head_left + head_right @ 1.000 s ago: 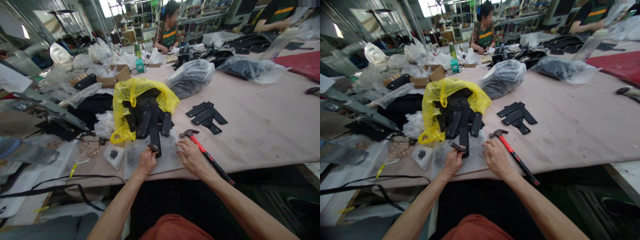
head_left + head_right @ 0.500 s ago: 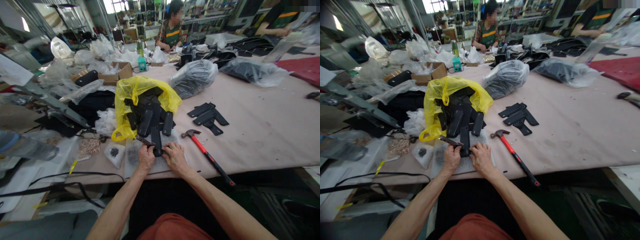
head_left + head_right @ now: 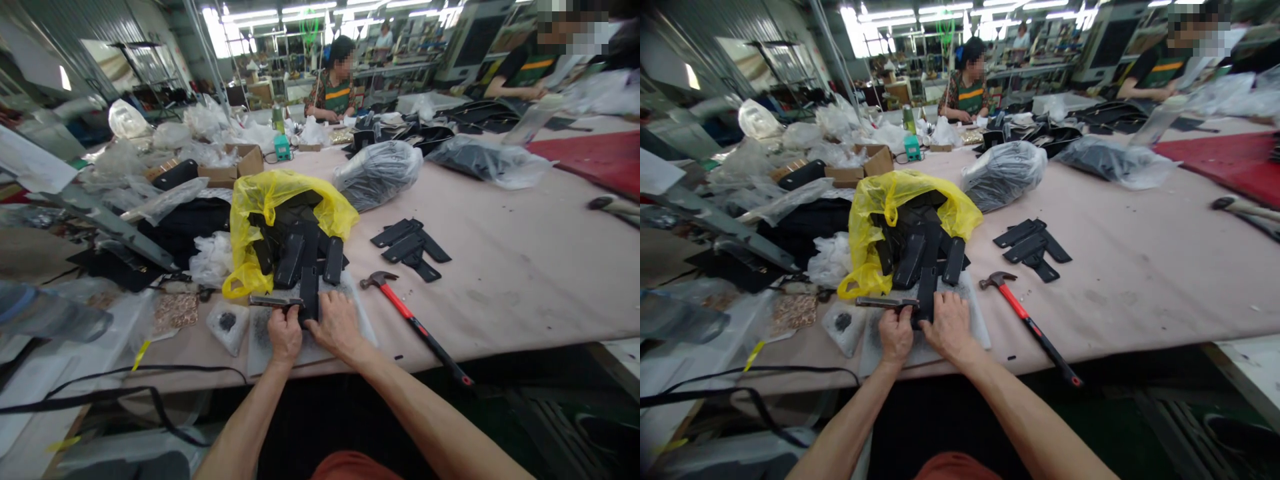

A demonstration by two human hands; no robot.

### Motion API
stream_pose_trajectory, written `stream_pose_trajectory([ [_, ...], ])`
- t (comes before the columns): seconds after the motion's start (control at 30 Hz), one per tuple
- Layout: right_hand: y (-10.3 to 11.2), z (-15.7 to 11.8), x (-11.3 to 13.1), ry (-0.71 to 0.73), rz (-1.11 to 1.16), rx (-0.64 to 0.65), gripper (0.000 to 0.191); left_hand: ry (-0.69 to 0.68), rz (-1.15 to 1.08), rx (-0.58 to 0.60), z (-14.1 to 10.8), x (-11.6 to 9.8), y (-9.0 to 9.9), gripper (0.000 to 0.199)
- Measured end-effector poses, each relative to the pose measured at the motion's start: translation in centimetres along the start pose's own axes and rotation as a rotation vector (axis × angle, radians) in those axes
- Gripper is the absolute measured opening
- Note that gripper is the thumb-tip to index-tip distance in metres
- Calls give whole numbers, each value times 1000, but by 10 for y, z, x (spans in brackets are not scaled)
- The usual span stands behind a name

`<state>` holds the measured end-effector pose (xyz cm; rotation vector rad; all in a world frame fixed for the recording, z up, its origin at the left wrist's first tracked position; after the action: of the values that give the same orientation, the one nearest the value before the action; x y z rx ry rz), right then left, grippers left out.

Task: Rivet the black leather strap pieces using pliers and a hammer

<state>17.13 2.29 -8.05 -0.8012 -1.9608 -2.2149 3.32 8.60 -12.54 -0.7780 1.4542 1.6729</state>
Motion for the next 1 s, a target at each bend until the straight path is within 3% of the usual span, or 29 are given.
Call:
stream_pose_trajectory([
  [0.1,-6,6,10,-76,-21,25,40,25,36,-63,3,3,3,31],
  [0.27,-11,6,9,-155,26,77,30,27,79,-66,5,5,2,32],
  [0.47,-1,18,10,-192,40,-5,30,-9,132,-16,7,0,-1,30],
  [0.7,-5,28,8,-238,94,55,39,34,-63,109,11,4,-7,26],
  [0.9,-2,28,6,-251,109,69,35,61,-140,139,10,1,-8,24],
  [1.0,-5,30,2,-245,136,120,24,98,-241,185,9,1,-10,26],
])
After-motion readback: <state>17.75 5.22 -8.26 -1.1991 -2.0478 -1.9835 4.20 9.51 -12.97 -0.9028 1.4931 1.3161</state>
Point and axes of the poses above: each hand's wrist, its own z-axis towards the middle knuckle, its own y-axis out of the back of the hand, x = y × z, the point moved 4 cm from there along z, towards the middle knuckle, and after that the axes turned 5 degrees about z, right-handed, at the moved point
